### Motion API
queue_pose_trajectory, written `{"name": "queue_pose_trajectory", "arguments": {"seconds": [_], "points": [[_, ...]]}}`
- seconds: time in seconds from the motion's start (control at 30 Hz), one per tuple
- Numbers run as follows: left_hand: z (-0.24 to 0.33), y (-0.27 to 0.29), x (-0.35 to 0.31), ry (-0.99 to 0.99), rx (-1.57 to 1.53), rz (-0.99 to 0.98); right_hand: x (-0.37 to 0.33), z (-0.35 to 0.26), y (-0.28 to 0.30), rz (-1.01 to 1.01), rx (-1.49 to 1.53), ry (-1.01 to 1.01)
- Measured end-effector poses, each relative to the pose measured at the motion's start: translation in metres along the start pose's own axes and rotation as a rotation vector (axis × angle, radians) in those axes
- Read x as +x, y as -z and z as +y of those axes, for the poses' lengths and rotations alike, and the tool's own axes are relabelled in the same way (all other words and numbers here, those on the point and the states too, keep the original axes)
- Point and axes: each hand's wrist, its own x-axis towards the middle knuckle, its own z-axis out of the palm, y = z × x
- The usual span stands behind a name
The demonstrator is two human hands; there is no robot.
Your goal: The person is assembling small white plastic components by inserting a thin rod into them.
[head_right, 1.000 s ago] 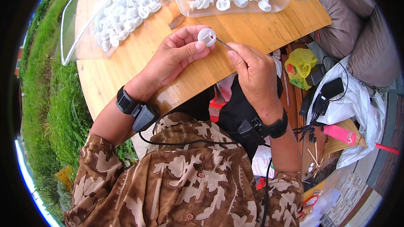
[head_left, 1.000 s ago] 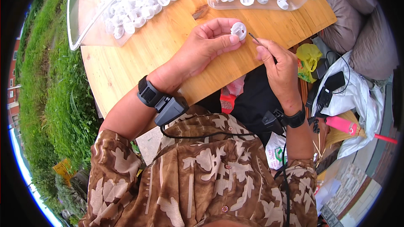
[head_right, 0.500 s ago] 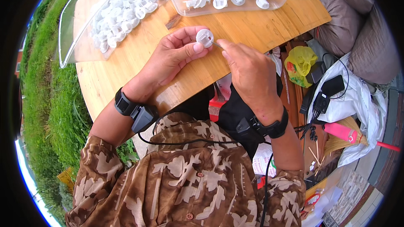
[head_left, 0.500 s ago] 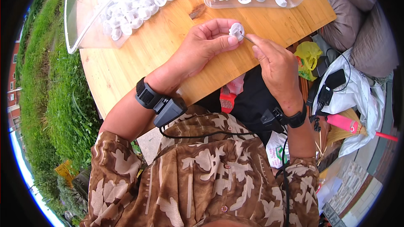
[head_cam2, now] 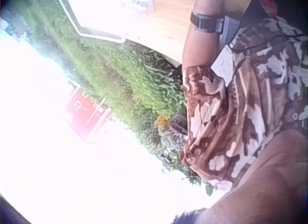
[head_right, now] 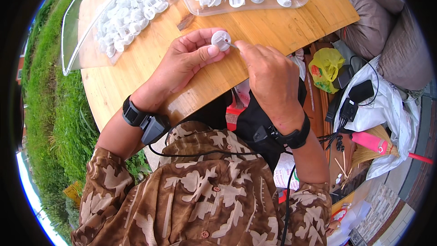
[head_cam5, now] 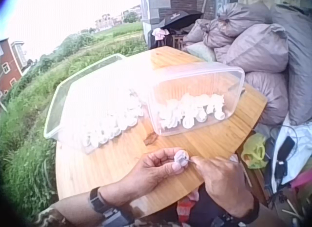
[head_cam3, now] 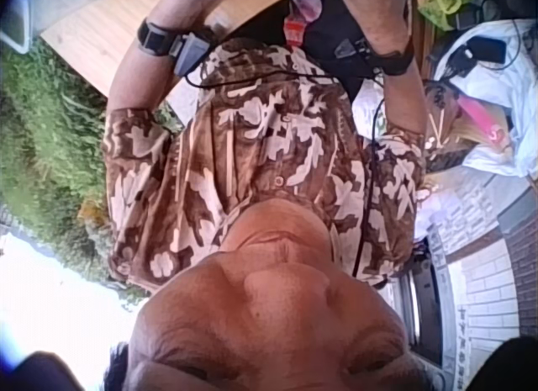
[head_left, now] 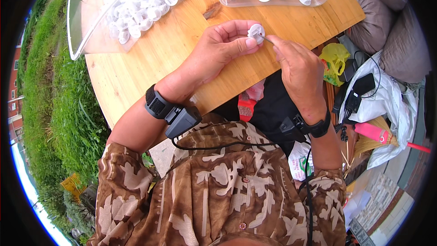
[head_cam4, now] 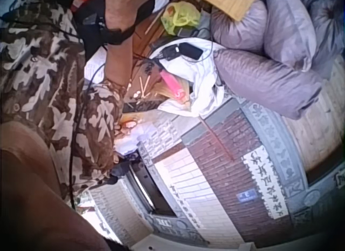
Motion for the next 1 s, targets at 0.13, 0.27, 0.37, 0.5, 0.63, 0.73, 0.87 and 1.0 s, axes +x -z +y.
{"name": "queue_pose_trajectory", "arguments": {"seconds": [0.13,0.27,0.37,0.5,0.63,0.73,0.87,1.0], "points": [[0.001,-0.001,0.000,0.007,-0.009,-0.001,0.001,0.001,-0.002,0.000,-0.022,0.003],[0.001,-0.002,0.000,0.013,-0.022,0.011,0.001,0.001,-0.003,0.009,-0.070,0.027],[0.000,-0.002,0.000,0.014,-0.017,0.023,0.000,-0.001,-0.003,0.013,-0.120,0.034],[-0.001,-0.003,0.000,-0.012,0.018,0.052,0.001,-0.008,-0.001,0.017,-0.223,0.055],[-0.004,-0.004,0.000,-0.049,0.042,0.066,0.001,-0.011,0.000,-0.012,-0.277,0.060],[-0.005,-0.005,0.000,-0.063,0.049,0.073,0.000,-0.012,0.001,-0.024,-0.294,0.062],[-0.006,-0.005,0.001,-0.095,0.161,0.093,0.002,-0.015,0.005,-0.090,-0.319,0.045],[-0.005,-0.006,-0.001,-0.066,0.196,0.108,0.004,-0.013,0.012,-0.124,-0.280,0.064]]}}
